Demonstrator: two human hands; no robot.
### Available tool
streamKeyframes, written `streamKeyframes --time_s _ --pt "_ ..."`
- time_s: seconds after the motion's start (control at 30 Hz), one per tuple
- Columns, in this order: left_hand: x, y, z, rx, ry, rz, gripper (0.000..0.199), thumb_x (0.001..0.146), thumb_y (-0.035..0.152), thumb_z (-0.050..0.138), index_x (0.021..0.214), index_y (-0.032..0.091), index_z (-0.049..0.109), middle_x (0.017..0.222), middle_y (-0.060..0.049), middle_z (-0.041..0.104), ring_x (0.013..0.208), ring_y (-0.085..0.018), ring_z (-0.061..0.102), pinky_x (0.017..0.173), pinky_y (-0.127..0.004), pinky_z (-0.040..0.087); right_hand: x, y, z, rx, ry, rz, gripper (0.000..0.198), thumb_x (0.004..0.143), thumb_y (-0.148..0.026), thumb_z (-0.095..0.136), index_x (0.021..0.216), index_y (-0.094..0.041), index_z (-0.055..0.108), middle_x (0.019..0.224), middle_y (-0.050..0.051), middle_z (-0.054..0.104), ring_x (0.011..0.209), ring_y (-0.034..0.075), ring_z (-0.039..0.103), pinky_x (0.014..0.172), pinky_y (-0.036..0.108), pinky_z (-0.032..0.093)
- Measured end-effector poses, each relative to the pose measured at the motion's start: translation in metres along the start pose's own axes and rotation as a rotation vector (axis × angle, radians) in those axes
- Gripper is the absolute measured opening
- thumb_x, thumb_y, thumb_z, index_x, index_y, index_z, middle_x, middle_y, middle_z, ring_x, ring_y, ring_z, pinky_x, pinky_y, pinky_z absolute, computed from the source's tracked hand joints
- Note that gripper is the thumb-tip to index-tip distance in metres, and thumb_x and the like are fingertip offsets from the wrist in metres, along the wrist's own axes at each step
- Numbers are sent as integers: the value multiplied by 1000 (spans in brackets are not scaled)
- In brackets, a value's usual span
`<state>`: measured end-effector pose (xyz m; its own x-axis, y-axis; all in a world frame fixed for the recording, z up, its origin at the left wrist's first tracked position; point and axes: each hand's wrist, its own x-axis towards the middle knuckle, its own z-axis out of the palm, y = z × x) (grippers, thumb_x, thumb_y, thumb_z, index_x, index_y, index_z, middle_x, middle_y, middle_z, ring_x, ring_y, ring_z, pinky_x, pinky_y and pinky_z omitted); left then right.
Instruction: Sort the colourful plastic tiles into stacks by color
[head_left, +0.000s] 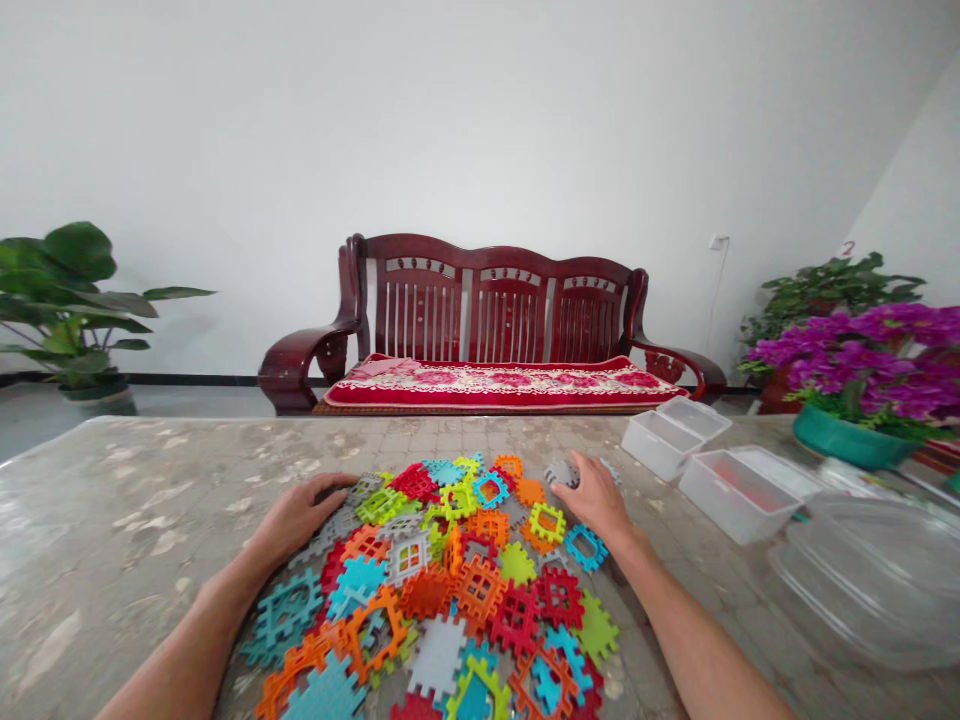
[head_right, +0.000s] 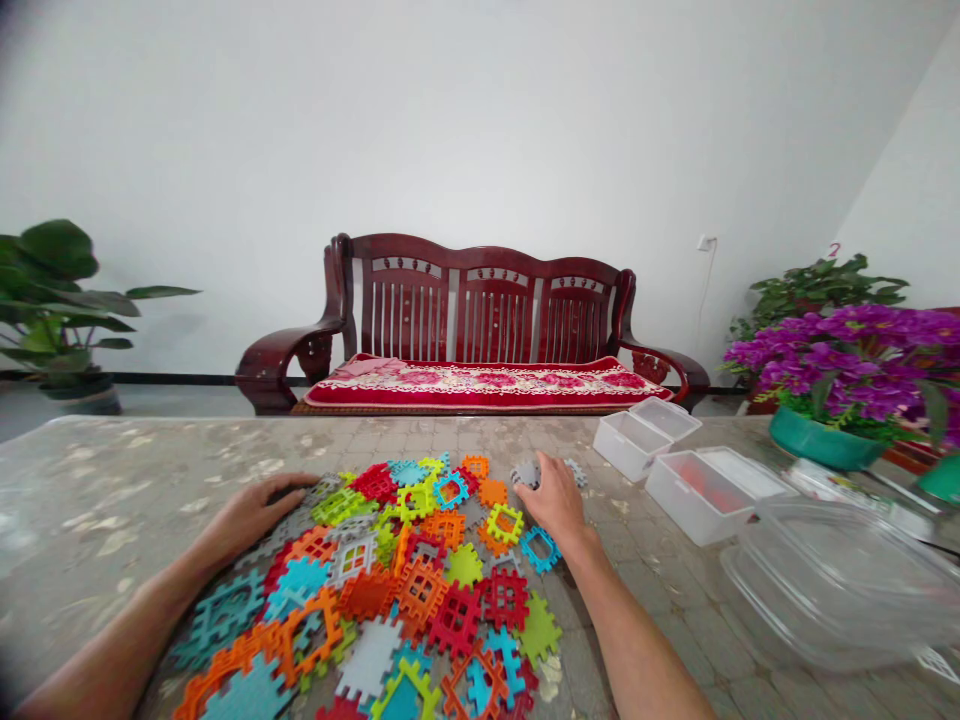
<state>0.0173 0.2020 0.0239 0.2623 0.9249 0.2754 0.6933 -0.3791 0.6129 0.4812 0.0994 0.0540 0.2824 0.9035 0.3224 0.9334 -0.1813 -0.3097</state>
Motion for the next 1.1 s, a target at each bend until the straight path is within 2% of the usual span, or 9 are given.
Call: streamKeyframes --time_s 0.33,0.67,0.87,1.0,1.1 --pt "1 -3 2 -9 5 2 51 77 58 54 107 22 75 109 -7 77 104 -29 69 99 -41 51 -3 -7 -1 -172 -82 62 54 83 -42 60 131 -15 52 116 15 66 112 28 58 93 34 41" --pt "0 3 0 -5 -1 -5 51 78 59 53 105 23 76 109 -7 77 104 -29 69 98 -41 51 -2 -12 1 -232 -24 40 51 85 -29 54 133 -12 51 108 18 67 104 30 60 86 36 43" --pt "-1 3 0 6 11 -14 51 77 60 53 105 24 76 108 -6 78 103 -29 69 97 -39 52 1 -10 3 -205 -3 52 52 87 -35 56 133 -12 51 109 19 66 105 31 60 88 38 43" --pt "0 3 0 1 8 -3 50 77 59 54 104 23 76 108 -6 77 104 -29 69 97 -39 52 -6 -13 -4 -153 76 -2 52 85 -33 58 133 -12 53 116 19 61 111 32 56 93 40 42" --pt "-1 5 0 -12 7 -9 51 77 59 53 105 23 76 107 -7 78 103 -29 70 97 -40 52 -11 -23 -9 -37 91 -143 39 83 -22 58 121 -19 63 116 12 63 111 27 55 96 36 41"
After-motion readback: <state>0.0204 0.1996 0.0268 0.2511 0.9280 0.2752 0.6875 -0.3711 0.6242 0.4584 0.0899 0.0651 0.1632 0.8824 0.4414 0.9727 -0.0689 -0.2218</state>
